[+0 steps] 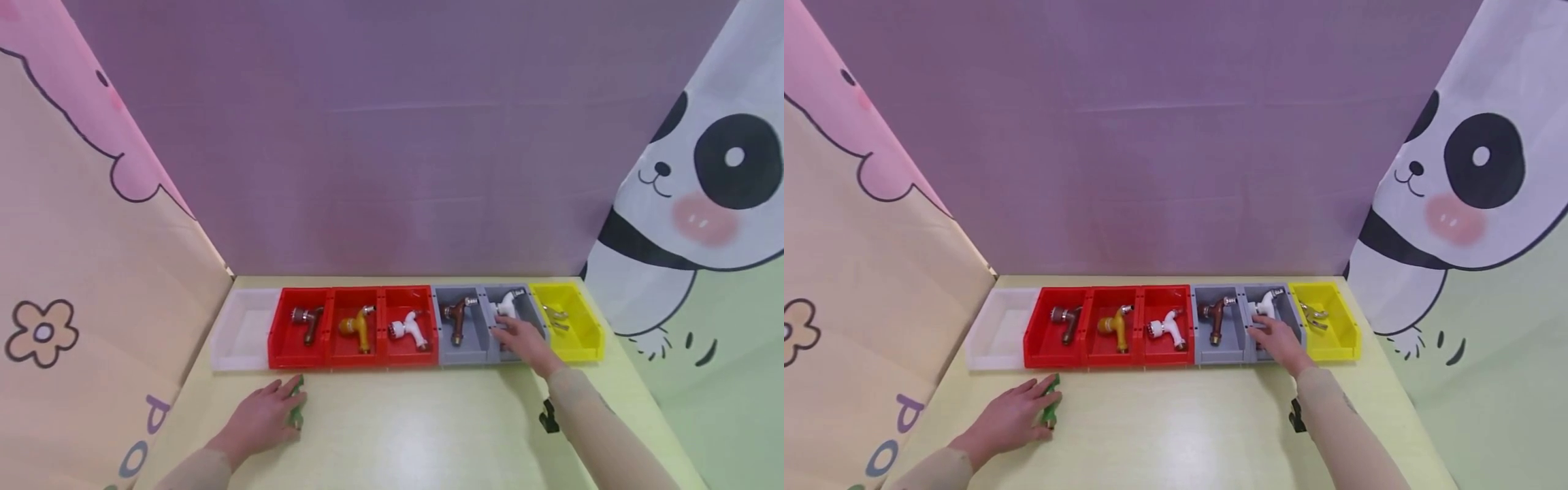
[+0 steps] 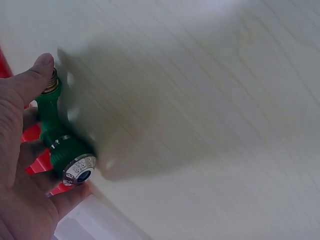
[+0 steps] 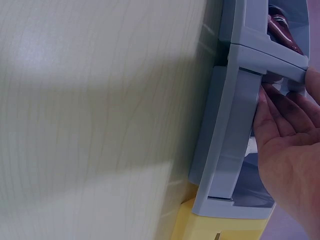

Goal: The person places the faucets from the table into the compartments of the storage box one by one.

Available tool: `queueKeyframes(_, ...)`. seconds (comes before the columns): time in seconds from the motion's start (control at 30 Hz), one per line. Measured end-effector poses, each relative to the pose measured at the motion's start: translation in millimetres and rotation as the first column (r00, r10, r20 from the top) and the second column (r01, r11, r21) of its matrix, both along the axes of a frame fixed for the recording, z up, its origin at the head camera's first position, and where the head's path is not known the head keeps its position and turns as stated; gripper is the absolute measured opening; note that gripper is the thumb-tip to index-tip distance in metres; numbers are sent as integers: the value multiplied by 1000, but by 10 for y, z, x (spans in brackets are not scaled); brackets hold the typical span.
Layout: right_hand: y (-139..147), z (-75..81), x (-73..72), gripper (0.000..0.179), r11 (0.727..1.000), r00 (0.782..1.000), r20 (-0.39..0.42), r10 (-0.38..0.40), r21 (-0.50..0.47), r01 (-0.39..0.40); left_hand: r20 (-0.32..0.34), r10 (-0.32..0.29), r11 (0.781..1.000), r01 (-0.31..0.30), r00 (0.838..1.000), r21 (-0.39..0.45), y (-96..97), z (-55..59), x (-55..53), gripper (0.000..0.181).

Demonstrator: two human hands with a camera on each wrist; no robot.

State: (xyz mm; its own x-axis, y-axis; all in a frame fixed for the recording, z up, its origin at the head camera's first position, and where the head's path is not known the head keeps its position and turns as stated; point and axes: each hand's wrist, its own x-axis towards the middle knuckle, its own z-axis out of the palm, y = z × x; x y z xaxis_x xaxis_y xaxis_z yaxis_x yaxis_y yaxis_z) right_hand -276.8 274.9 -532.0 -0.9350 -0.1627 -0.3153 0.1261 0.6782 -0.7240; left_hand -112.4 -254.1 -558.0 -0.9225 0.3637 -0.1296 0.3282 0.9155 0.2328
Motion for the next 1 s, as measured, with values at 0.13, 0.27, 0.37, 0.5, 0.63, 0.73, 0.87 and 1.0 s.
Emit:
queueKeyframes(0.13, 4, -8, -21, 71, 1000, 1000, 15, -5, 5, 5, 20, 20, 1000, -20, 1000, -1, -1, -25, -1, 61)
queueKeyframes(0.27, 9, -10, -27, 72, 1000, 1000, 22, -6, 8, 5, 56, 50, 999, -51, 997, 17, 5, -20, -10, 64)
queueKeyframes(0.37, 8, -8, -31, 72, 1000, 1000, 24, -4, 5, 4, 62, 58, 998, -59, 996, 27, 14, -1, -17, 61)
queueKeyframes(0.5, 8, -10, -35, 71, 1000, 1000, 24, -5, 1, 5, 13, 36, 999, -36, 999, 24, 8, -1, -14, 55)
queueKeyframes(0.63, 9, -11, -29, 72, 1000, 1000, 21, -4, 2, 4, -80, -33, 999, 34, 996, 11, -47, -1, -4, 53)
queueKeyframes(0.73, 11, -15, -24, 72, 1000, 1000, 19, -3, 3, 3, -163, -113, 994, 114, 980, -3, -118, 5, -8, 53)
queueKeyframes(0.87, 16, -26, -23, 72, 1000, 1000, 16, -6, 6, 5, -264, -189, 982, 186, 946, -38, -240, 36, -40, 54)
queueKeyframes(1.0, 17, -34, -23, 72, 1000, 1000, 18, -10, 8, 10, -352, -232, 973, 219, 907, -76, -373, 107, -109, 62)
